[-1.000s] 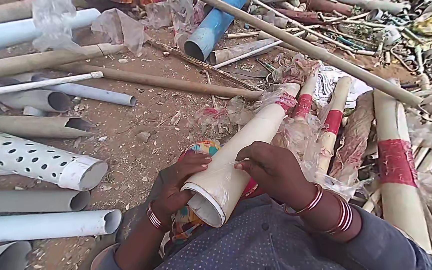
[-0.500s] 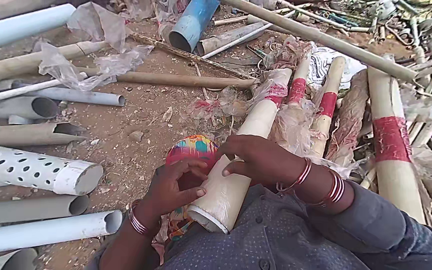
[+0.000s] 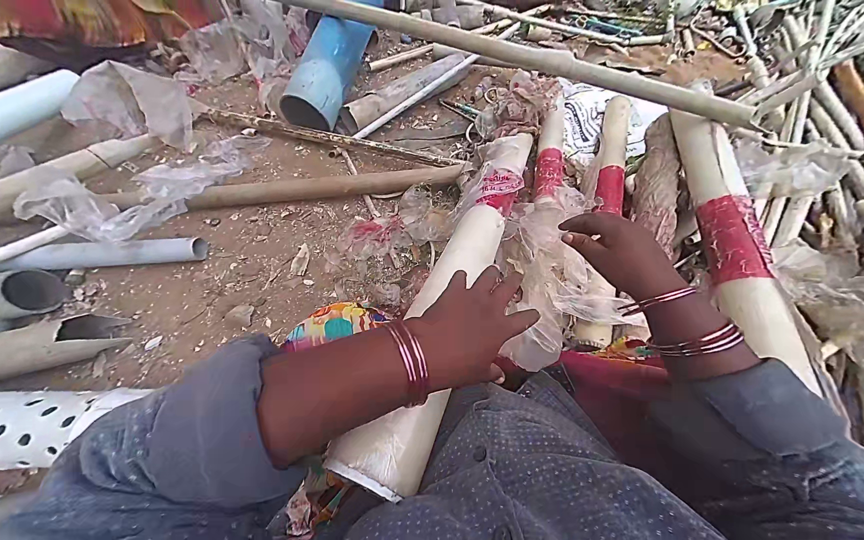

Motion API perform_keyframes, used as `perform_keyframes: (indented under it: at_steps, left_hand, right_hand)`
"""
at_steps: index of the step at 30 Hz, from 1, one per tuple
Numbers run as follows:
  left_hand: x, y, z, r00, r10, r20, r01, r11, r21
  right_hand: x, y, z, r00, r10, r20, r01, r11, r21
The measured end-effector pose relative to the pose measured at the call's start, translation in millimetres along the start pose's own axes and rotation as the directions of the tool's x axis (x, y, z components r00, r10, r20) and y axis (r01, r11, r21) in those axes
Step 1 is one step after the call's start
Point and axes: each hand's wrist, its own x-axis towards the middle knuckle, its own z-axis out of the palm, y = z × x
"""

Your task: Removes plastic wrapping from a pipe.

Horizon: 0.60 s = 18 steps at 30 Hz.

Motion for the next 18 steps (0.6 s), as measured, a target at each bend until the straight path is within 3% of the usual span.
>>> perform_keyframes:
  at_steps: [3,5,7,11,14,18]
  left_hand:
    - [36,-4,5,0.962,-0.101,0.255,0.083,0.993,0.082]
    - [48,-8,10,0.942,-0.138,0.305,0.104,0.987,0.125]
    - [48,-11,8,0.954,-0.142,0.265,0.122,0.988,0.09]
    - [23,-31,17,0.954,-0.296,-0.049,0.278,0.933,-0.23]
    - [11,-45,47,0.808,-0.386,-0.446,0.213,0.896,-0.389]
    - [7,-48,60,0.688,-0.443,-0.575,0.127,0.853,-0.505]
  right_hand:
    - [10,14,5,0.987,0.084,0.136,-0.076,0.995,-0.059]
    - [11,13,3,0.982,0.079,0.173,-0.078,0.997,-0.008]
    - [11,15,3,0.984,0.062,0.165,-0.069,0.997,0.039]
    - [13,32,12,0.957,0.098,0.274,-0.104,0.995,0.006]
    - [18,40,22,0.884,0.163,0.437,-0.144,0.987,-0.077]
    - [20,38,37,0.833,0.147,0.533,-0.101,0.988,-0.114]
